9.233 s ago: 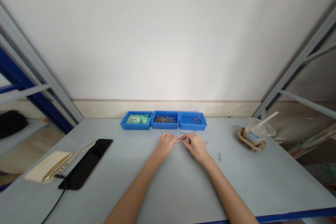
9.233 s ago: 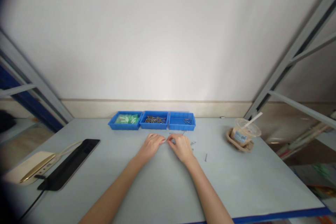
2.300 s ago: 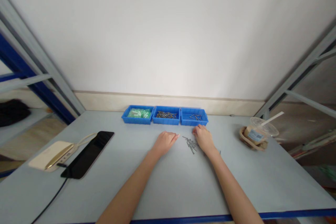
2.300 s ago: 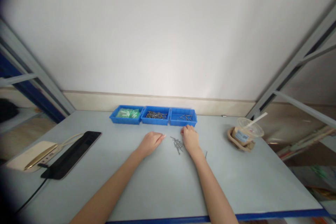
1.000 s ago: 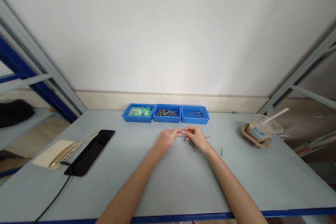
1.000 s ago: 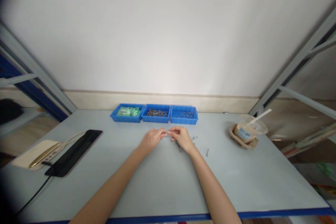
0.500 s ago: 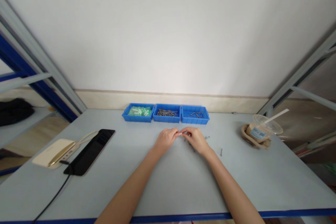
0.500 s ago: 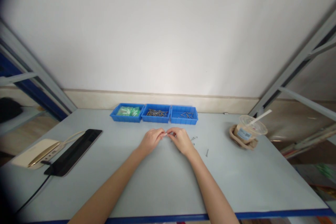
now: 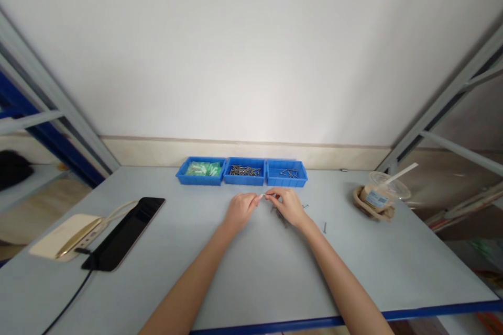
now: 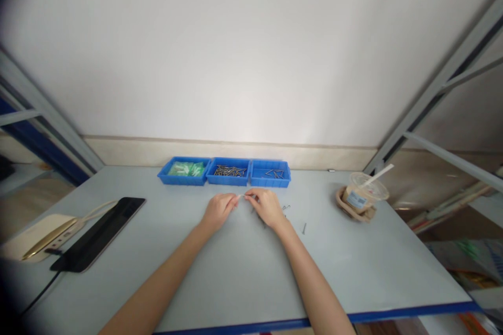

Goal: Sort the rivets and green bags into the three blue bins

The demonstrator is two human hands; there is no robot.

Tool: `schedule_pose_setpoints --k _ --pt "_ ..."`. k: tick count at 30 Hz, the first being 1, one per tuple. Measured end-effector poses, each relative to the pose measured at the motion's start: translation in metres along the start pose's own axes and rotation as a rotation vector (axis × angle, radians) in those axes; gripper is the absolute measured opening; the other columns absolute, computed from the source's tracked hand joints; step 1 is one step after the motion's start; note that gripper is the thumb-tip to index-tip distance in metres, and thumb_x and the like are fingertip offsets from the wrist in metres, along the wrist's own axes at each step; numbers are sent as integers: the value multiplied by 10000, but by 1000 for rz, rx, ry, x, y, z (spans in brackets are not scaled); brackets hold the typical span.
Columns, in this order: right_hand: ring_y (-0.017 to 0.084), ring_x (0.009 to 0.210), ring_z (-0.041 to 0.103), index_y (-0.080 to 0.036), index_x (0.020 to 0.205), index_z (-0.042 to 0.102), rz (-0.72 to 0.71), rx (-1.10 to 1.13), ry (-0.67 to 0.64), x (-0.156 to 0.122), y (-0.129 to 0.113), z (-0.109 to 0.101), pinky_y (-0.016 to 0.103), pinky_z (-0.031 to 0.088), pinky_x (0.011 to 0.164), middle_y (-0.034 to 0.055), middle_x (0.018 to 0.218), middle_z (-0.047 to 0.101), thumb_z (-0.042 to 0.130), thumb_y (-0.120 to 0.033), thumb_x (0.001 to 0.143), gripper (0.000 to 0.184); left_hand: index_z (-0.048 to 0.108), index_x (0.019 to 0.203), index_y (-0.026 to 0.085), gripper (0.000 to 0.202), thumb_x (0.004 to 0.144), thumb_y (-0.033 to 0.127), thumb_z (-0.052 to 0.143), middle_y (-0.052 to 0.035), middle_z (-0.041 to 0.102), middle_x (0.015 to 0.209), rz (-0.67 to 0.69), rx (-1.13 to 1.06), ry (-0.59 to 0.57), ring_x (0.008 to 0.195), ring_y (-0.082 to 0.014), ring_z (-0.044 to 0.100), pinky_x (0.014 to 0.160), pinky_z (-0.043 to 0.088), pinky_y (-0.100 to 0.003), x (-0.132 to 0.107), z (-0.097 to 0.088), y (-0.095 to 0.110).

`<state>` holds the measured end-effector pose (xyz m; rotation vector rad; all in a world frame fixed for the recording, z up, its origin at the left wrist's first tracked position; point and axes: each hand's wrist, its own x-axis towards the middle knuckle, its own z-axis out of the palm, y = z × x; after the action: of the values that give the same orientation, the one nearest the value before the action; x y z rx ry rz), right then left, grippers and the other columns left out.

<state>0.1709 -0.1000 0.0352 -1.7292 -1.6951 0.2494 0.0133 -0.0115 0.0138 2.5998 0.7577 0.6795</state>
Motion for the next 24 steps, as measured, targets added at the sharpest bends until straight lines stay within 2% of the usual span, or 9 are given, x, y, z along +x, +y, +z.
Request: schedule_pose_setpoints --k 5,7,9,11,14,16,19,21,24 --pt "188 958 578 -215 995 655 119 -336 152 33 12 -27 285 396 824 63 1049 646 421 -347 906 284 554 605 179 556 935 434 186 -9 583 572 -87 -80 64 594 -152 544 631 356 -259 2 -3 -3" --pt "216 1022 538 -203 1055 629 151 -469 184 38 14 -35 329 372 868 97 1139 588 437 -353 899 289 556 601 180 561 933 433 182 -7 579 565 -99 -89 64 589 -151 545 625 354 -258 2 -4 -3" --pt "229 1025 524 -201 1073 612 156 -529 178 34 13 -37 353 364 869 108 1145 567 464 -358 886 285 558 601 180 558 933 427 184 -5 576 560 -99 -92 64 580 -151 542 619 351 -258 2 -5 -2" --pt "225 1010 525 -221 1022 625 103 -504 63 22 9 -35 345 366 852 82 1081 590 512 -343 862 231 557 602 179 551 933 421 189 -6 574 558 -93 -91 64 574 -151 541 614 349 -257 2 -6 -1" --pt "215 1025 523 -258 971 649 -2 -419 -207 2 4 -25 320 360 841 43 1049 606 601 -259 801 176 553 601 177 540 937 403 197 -11 579 562 -77 -83 56 572 -152 540 611 349 -256 2 -7 0" --pt "195 999 541 -245 953 662 -1 -374 -303 -5 2 -19 289 363 821 41 1031 613 608 -190 780 189 555 606 175 526 941 389 211 -16 590 576 -61 -70 33 575 -151 542 613 353 -255 1 -6 0" --pt "169 902 575 -190 865 675 62 -332 -323 -7 1 -10 246 376 769 48 931 640 581 -149 781 133 569 631 170 491 947 360 244 -25 615 618 -42 -26 -20 611 -156 560 644 372 -256 1 -3 -1" --pt "176 889 576 -175 823 669 72 -318 -287 -5 2 -5 246 376 767 52 893 651 570 -165 793 103 590 700 167 434 947 344 280 -32 634 673 -29 16 -48 659 -165 578 671 389 -259 0 -1 -3" --pt "185 893 571 -187 866 648 75 -260 -164 -5 2 3 265 372 779 48 889 662 533 -225 834 126 567 987 172 248 928 333 388 -31 649 839 19 39 -22 770 -171 597 725 417 -263 0 3 -5"
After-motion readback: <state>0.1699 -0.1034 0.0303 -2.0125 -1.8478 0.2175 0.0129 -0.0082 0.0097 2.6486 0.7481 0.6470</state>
